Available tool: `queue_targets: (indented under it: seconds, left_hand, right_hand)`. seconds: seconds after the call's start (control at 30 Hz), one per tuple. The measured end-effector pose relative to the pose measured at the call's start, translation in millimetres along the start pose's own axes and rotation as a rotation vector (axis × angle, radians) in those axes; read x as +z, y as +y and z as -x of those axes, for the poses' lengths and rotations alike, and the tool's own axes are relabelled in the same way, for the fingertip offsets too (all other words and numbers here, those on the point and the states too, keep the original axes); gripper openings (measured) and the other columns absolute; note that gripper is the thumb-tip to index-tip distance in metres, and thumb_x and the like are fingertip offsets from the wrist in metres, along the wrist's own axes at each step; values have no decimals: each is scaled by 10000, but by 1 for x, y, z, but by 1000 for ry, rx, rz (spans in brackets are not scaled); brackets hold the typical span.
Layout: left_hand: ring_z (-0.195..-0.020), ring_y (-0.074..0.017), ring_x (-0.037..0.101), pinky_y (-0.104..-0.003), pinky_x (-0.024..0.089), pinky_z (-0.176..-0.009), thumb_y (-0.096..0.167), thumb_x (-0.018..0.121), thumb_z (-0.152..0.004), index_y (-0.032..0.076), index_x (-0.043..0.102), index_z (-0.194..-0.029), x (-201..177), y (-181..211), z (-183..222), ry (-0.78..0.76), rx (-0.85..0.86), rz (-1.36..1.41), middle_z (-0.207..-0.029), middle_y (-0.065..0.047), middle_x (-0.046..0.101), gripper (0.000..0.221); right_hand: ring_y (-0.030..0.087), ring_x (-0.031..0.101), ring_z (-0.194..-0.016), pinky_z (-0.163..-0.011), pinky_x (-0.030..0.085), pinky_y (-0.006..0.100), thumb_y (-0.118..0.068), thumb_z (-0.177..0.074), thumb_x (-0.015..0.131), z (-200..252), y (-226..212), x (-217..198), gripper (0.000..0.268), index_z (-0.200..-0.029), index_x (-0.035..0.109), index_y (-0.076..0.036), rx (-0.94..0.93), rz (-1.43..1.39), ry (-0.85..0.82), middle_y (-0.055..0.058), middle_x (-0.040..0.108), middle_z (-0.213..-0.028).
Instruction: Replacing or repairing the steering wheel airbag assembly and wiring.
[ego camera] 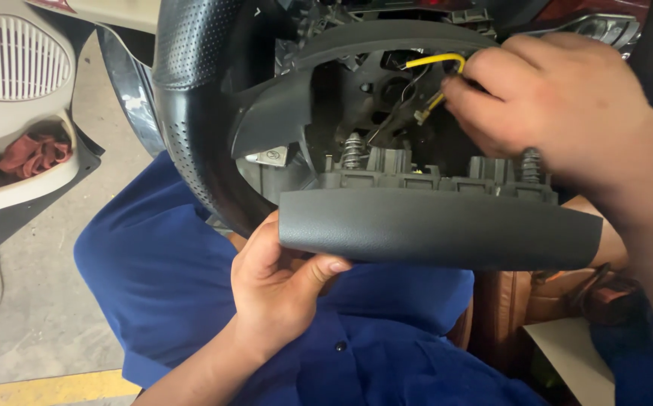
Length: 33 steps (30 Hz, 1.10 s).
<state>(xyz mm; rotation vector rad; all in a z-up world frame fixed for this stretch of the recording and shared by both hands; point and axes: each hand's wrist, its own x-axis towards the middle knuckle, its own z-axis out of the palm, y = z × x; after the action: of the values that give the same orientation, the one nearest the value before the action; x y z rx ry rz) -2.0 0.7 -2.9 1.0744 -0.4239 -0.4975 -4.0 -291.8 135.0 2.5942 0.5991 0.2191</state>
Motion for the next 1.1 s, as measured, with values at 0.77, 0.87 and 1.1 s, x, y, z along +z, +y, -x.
queue_targets:
  seconds: [0.77,0.87,1.1]
  left_hand:
    - [-1102,-169,686,-296,589,-959,-30,821,-900,-35,659,-1208,0,-1,0,5,25,-15,-1265,-102,648,348]
    - [-1121,-174,686,-303,606,-969,-28,820,-886,-38,654,-1215,1,0,-2,14,38,-33,-1310,-109,633,368]
    - [-1113,-165,701,-299,620,-968,-40,806,-906,-43,647,-1250,3,1,-1,9,9,6,-1334,-112,633,379]
  right_hand:
    - [231,609,-786,-689,499,330,-304,-918,923,37,-7,44,283,-902,690,-144,244,-139,221,31,546,-847]
    - [226,602,-811,-719,500,321,-197,-911,895,44,-6,55,205,-938,700,-139,257,-113,262,35,546,-889]
    - [223,583,-831,-750,486,309,-79,-896,804,56,-4,62,160,-991,681,-118,265,-140,270,36,562,-941]
